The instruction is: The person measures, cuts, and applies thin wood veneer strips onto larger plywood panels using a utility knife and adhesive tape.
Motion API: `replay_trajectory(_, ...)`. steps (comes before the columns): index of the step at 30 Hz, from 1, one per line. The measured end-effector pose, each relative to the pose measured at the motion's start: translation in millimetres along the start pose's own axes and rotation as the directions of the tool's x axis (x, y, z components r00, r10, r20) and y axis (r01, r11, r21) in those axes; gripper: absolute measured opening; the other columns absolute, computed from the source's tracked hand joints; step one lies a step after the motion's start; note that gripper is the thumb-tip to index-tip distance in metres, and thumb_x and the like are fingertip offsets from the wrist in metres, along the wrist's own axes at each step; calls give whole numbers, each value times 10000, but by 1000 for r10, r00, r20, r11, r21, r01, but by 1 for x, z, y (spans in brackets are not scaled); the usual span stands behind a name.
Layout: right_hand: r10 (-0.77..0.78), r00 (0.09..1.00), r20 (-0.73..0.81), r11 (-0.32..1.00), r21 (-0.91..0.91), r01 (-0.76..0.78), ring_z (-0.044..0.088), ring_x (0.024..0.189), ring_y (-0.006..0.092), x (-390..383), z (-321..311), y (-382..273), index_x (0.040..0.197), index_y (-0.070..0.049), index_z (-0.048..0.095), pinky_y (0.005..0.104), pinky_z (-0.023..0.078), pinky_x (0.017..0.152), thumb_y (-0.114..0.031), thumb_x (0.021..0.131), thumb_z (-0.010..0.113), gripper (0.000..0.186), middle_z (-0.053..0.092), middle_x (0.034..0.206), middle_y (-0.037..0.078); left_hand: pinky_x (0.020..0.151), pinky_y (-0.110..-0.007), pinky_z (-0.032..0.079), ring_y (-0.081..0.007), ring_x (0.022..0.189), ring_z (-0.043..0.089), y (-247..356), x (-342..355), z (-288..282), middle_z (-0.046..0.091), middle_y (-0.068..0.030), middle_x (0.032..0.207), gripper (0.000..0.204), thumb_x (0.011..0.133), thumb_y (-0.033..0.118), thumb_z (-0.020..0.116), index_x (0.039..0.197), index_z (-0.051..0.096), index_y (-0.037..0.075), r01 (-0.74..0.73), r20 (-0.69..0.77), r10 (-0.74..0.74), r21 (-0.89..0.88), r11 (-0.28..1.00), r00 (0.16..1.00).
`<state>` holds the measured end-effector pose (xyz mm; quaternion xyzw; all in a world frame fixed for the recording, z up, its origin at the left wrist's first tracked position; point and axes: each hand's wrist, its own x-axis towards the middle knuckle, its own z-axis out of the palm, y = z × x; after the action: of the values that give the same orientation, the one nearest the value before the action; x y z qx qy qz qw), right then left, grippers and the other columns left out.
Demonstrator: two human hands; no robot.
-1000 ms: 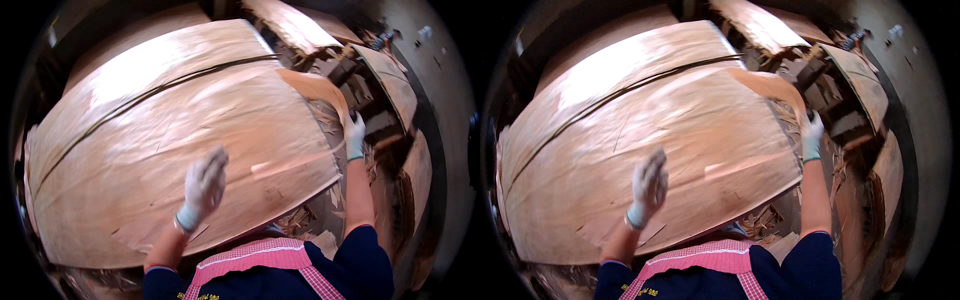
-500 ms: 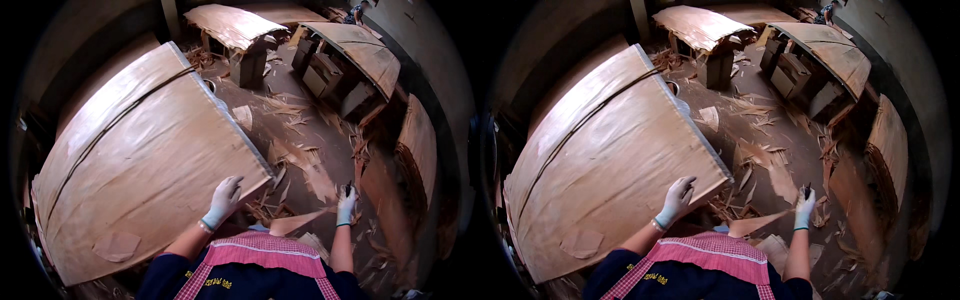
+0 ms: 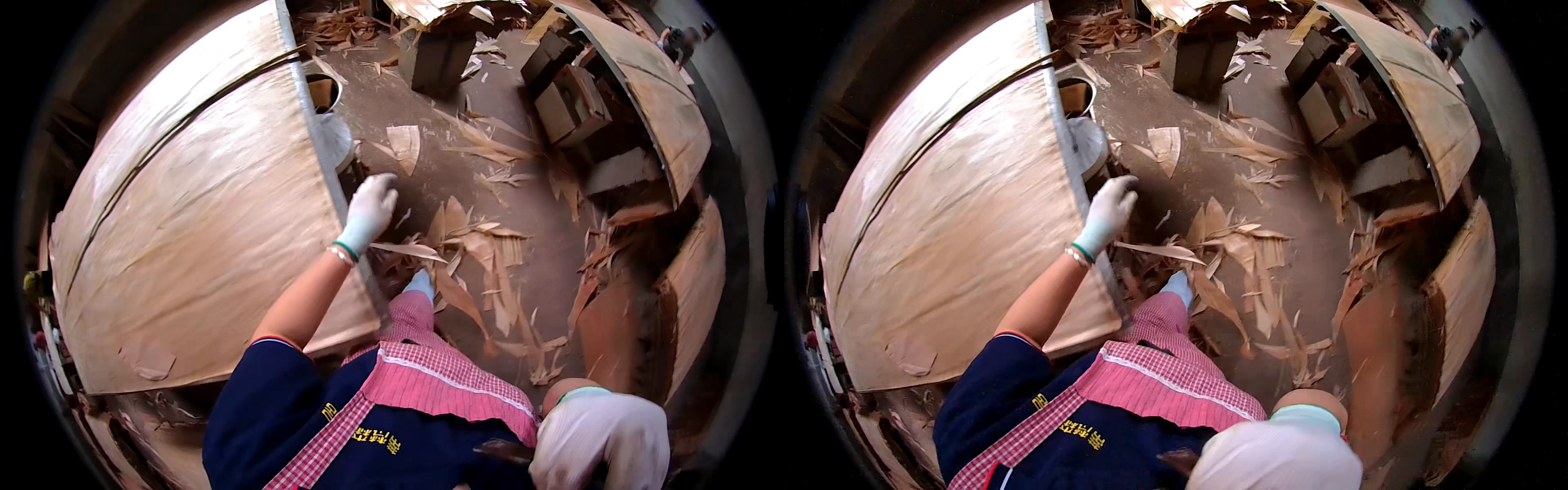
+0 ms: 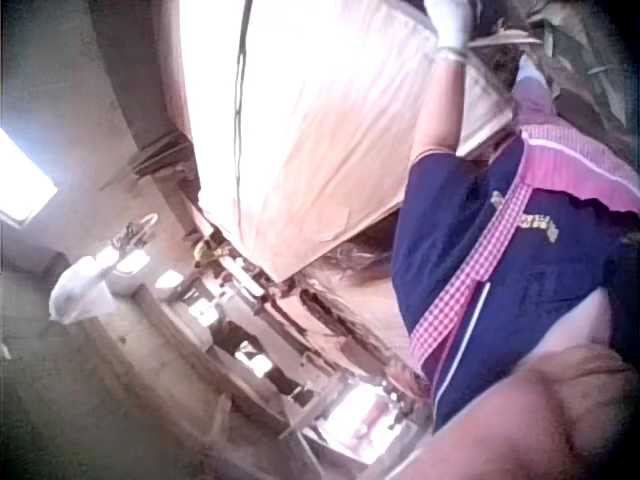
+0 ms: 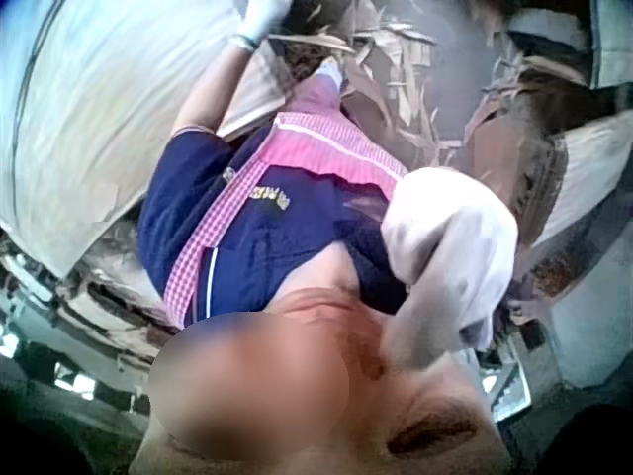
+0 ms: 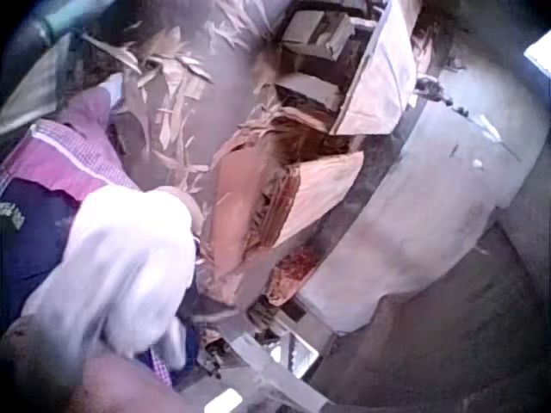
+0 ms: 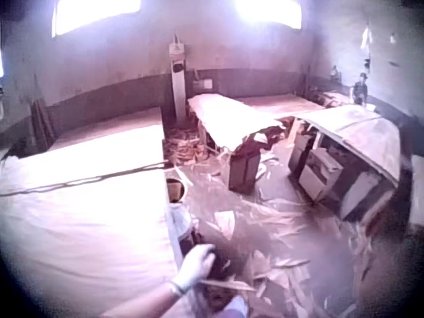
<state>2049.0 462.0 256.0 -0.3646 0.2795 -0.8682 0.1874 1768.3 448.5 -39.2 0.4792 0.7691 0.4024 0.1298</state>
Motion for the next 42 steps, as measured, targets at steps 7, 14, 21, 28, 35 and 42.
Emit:
replay_trajectory(7, -501, 831, -244, 772, -560, 301, 588, 569, 229, -1, -119, -132, 854, -90, 668, 336, 452, 469, -302, 927, 611, 231, 681, 852, 188, 867, -474, 485, -393, 993, 609, -130, 188, 49, 609, -249, 1065, 285, 880, 227, 571, 1109, 599, 58, 579, -348, -478, 298, 759, 806)
replay_trajectory(14, -445, 423, -790, 833, -538, -129, 581, 617, 223, -65, -195, -191, 829, 2, 589, 324, 477, 592, -300, 1012, 431, 387, 630, 900, 231, 857, -464, 478, -324, 1104, 573, -229, 279, 52, 601, -201, 1199, 299, 937, 254, 479, 1100, 618, 45, 681, -484, -834, -519, 517, 264)
replay_trajectory(21, -169, -83, -982, 859, -106, -501, 558, 725, 84, -145, -303, -229, 1068, -4, 600, 234, 449, 685, -208, 1011, 501, 234, 629, 1049, 95, 708, -446, 521, -365, 779, 649, -190, 271, 55, 668, -214, 904, 160, 820, 174, 638, 920, 643, 48, 404, -111, -394, 88, 911, 913)
replay_trajectory(28, -268, 692, -670, -68, -703, -708, 545, 1167, 356, -151, -410, -288, 1297, -92, 518, 413, 449, 984, 24, 787, 558, 525, 575, 1253, 172, 727, -385, 507, -335, 821, 643, 102, 304, 24, 660, -174, 886, 176, 866, 169, 647, 987, 646, 42, 111, 270, -34, -273, 955, 962)
replay_trajectory(35, 383, 712, -588, -13, -775, -632, 648, 871, 338, -113, -468, -355, 1049, -69, 618, 372, 508, 746, -44, 784, 631, 266, 652, 942, 176, 713, -388, 504, -319, 801, 650, 128, 291, -25, 653, -178, 865, 222, 910, 228, 607, 1015, 636, 34, 314, 167, -283, -198, 929, 944)
replay_trajectory(42, 287, 777, -561, -42, -817, -575, 635, 911, 331, -93, -517, -352, 1115, -96, 632, 420, 502, 774, -57, 774, 631, 343, 670, 979, 134, 724, -477, 474, -395, 849, 606, 75, 308, 4, 625, -194, 855, 244, 901, 282, 558, 953, 598, 47, 279, 7, -279, -76, 957, 960)
